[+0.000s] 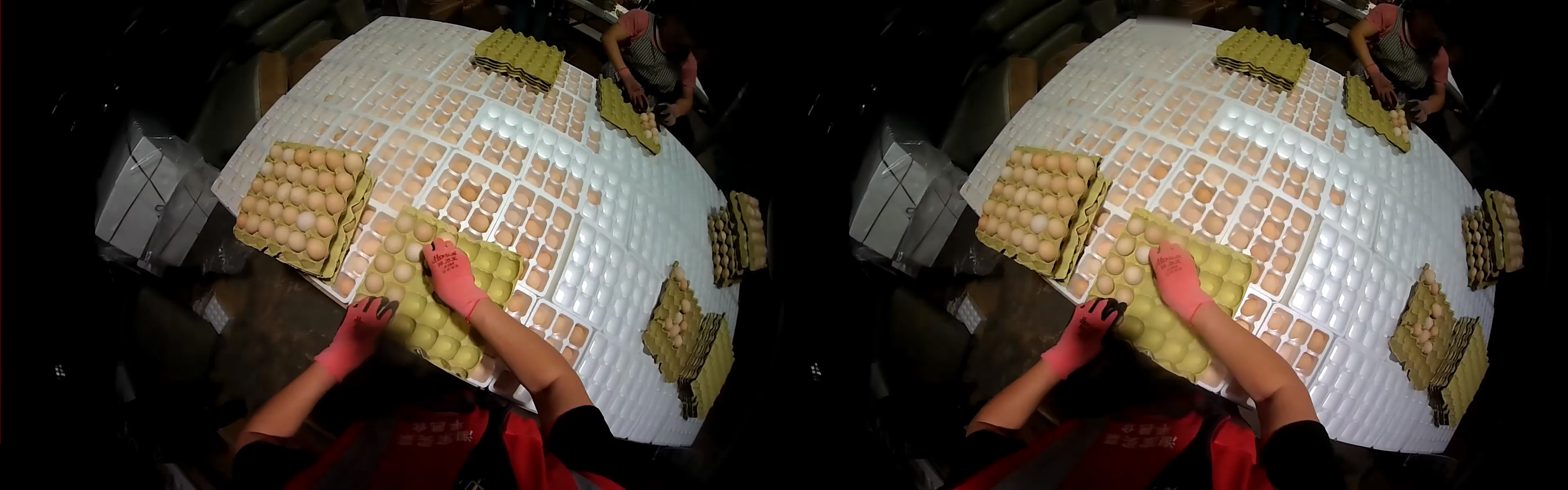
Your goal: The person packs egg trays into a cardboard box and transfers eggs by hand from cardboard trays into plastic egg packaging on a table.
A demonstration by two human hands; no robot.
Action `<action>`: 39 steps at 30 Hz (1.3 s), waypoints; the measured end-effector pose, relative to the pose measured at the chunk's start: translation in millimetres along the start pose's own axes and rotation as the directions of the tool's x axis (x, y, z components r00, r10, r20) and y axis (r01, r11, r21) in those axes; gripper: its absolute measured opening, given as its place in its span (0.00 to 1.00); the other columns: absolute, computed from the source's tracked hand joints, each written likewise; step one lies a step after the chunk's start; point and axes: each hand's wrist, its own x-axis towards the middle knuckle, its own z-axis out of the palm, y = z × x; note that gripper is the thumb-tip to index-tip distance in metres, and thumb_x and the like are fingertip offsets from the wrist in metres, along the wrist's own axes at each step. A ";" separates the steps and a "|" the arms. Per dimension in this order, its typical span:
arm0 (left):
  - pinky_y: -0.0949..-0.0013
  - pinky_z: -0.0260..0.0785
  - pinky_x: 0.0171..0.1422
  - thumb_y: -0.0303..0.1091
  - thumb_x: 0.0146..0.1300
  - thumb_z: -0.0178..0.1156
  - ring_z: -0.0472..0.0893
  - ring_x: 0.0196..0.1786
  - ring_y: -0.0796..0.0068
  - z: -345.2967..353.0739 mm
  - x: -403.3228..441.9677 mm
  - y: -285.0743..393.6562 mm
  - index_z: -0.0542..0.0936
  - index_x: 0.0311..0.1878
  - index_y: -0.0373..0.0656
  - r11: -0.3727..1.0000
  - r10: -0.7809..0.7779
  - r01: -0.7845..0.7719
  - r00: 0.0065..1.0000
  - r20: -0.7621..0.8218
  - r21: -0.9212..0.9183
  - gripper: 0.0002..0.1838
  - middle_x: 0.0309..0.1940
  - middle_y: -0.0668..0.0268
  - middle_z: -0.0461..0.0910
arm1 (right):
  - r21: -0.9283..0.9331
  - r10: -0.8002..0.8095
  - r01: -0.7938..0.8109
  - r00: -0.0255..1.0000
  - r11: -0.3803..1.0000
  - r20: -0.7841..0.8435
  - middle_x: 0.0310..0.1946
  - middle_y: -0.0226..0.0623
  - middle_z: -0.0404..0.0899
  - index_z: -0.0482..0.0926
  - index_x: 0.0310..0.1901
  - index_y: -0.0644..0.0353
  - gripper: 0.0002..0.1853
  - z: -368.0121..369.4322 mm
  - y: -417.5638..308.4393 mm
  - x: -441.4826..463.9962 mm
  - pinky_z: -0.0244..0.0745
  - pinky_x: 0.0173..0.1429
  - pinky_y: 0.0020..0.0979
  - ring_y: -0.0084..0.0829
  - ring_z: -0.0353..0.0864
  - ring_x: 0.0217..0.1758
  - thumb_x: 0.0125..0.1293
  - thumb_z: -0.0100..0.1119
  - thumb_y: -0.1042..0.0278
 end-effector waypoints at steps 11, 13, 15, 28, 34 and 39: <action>0.63 0.70 0.57 0.33 0.65 0.59 0.79 0.54 0.62 -24.8 -4.7 -35.7 0.77 0.48 0.43 0.750 -0.229 0.328 0.944 0.239 -0.574 0.10 0.48 0.61 0.78 | -0.150 0.275 -0.275 0.961 0.950 -0.022 0.46 0.48 0.78 0.80 0.43 0.61 0.19 -19.0 27.1 44.1 0.76 0.51 0.42 0.46 0.81 0.48 0.56 0.69 0.57; 0.66 0.72 0.54 0.34 0.65 0.65 0.79 0.52 0.71 -5.3 -9.1 -47.5 0.77 0.51 0.42 0.046 -0.319 0.278 0.914 0.250 -0.959 0.14 0.45 0.66 0.78 | -0.001 0.310 -0.312 0.943 0.950 -0.119 0.44 0.45 0.79 0.81 0.44 0.61 0.18 -49.2 24.1 34.5 0.77 0.49 0.39 0.41 0.82 0.46 0.57 0.69 0.58; 0.67 0.72 0.53 0.36 0.64 0.68 0.77 0.50 0.77 -17.2 8.5 -46.1 0.76 0.53 0.42 -0.370 -0.276 0.333 0.852 0.445 -0.867 0.17 0.45 0.69 0.78 | 0.850 0.435 -0.370 0.880 0.374 0.191 0.44 0.38 0.78 0.75 0.59 0.64 0.24 -67.7 40.9 32.8 0.76 0.48 0.24 0.25 0.79 0.44 0.63 0.64 0.65; 0.70 0.70 0.40 0.32 0.66 0.65 0.79 0.38 0.75 -18.5 40.4 -59.6 0.73 0.64 0.44 -0.356 -0.215 0.423 0.830 0.514 -0.833 0.23 0.40 0.70 0.79 | -0.211 -0.207 0.203 0.978 0.956 0.002 0.64 0.41 0.69 0.81 0.53 0.53 0.21 -37.4 25.9 85.1 0.78 0.53 0.40 0.44 0.77 0.56 0.56 0.68 0.65; 0.55 0.74 0.51 0.37 0.58 0.63 0.75 0.51 0.51 8.7 92.2 -41.9 0.79 0.51 0.50 0.985 0.016 -0.036 0.992 0.121 0.168 0.16 0.65 0.54 0.70 | 0.898 0.146 -0.420 0.888 -0.132 0.436 0.48 0.28 0.80 0.71 0.66 0.56 0.31 -70.7 68.8 9.8 0.74 0.49 0.25 0.21 0.78 0.45 0.72 0.56 0.41; 0.57 0.72 0.59 0.44 0.48 0.74 0.72 0.59 0.50 -14.1 108.6 -42.7 0.81 0.50 0.51 0.987 0.131 -0.148 0.966 0.221 0.065 0.24 0.68 0.55 0.68 | 0.944 0.232 -0.323 0.915 -0.067 0.329 0.46 0.27 0.80 0.75 0.63 0.54 0.27 -115.5 120.4 -80.9 0.70 0.52 0.23 0.22 0.78 0.45 0.73 0.58 0.43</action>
